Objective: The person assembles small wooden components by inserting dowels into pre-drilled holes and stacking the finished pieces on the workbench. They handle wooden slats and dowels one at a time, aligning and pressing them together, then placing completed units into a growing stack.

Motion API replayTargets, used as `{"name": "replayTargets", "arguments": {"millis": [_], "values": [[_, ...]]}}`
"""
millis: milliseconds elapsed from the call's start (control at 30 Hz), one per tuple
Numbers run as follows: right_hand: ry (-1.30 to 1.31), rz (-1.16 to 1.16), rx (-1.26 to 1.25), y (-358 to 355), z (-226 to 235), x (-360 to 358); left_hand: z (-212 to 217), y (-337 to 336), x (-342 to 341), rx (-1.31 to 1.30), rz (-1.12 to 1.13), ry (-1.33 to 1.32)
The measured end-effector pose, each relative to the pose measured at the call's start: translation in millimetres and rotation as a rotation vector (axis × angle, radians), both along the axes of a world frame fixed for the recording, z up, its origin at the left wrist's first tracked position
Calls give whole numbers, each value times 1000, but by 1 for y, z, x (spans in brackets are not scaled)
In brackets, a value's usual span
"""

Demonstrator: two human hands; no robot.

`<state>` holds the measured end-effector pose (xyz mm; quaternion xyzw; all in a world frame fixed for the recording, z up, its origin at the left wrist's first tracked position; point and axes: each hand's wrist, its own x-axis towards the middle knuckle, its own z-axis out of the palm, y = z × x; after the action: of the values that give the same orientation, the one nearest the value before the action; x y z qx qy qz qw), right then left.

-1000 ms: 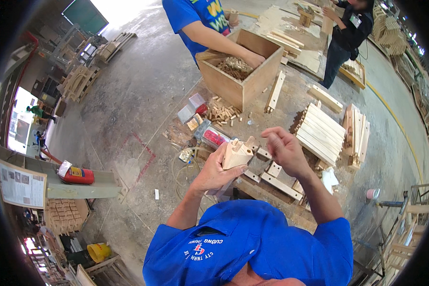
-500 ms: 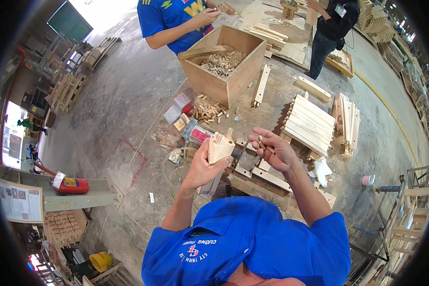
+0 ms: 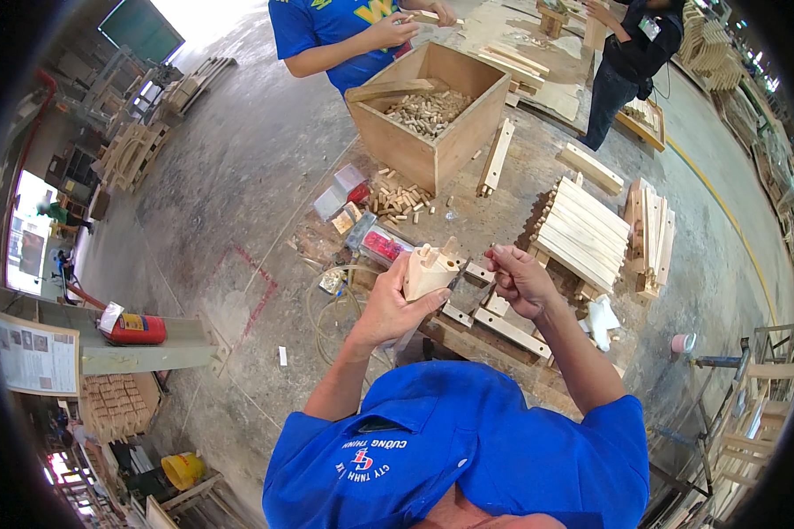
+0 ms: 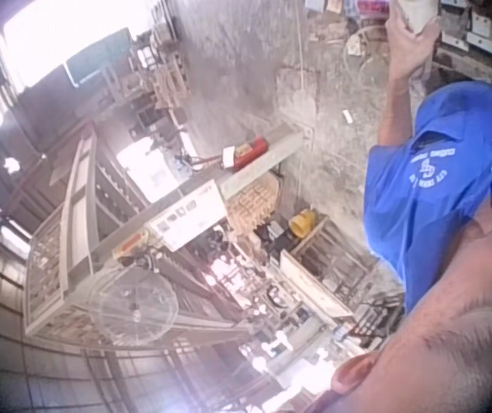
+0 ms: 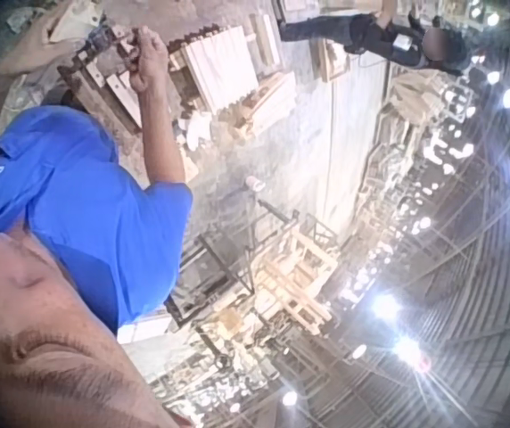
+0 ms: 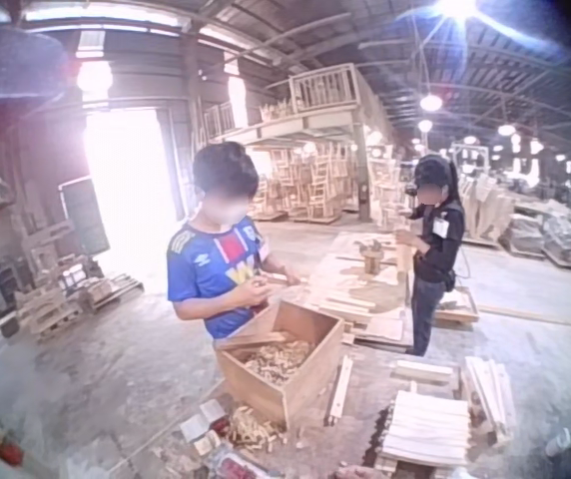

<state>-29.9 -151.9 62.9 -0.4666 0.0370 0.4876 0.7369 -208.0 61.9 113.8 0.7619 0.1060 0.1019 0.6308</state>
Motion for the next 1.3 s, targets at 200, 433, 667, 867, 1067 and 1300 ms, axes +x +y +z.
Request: {"name": "replayTargets", "arguments": {"millis": [200, 433, 667, 867, 1067, 1300], "values": [[-52, 49, -54, -1, 10, 2, 2, -1, 3, 73, 31, 1], [-381, 183, 36, -3, 65, 5, -2, -5, 5, 116, 49, -16], [-802, 229, -88, 15, 102, -10, -8, -7, 10, 177, 91, -54], [-1109, 235, -161, 25, 104, -13, -6, -13, 15, 216, 133, -56], [-1443, 272, -260, 30, 113, -10, -10, -14, 16, 229, 157, -89], [-1512, 351, -301, 32, 119, -9, -12, -14, 15, 292, 140, -80]]}}
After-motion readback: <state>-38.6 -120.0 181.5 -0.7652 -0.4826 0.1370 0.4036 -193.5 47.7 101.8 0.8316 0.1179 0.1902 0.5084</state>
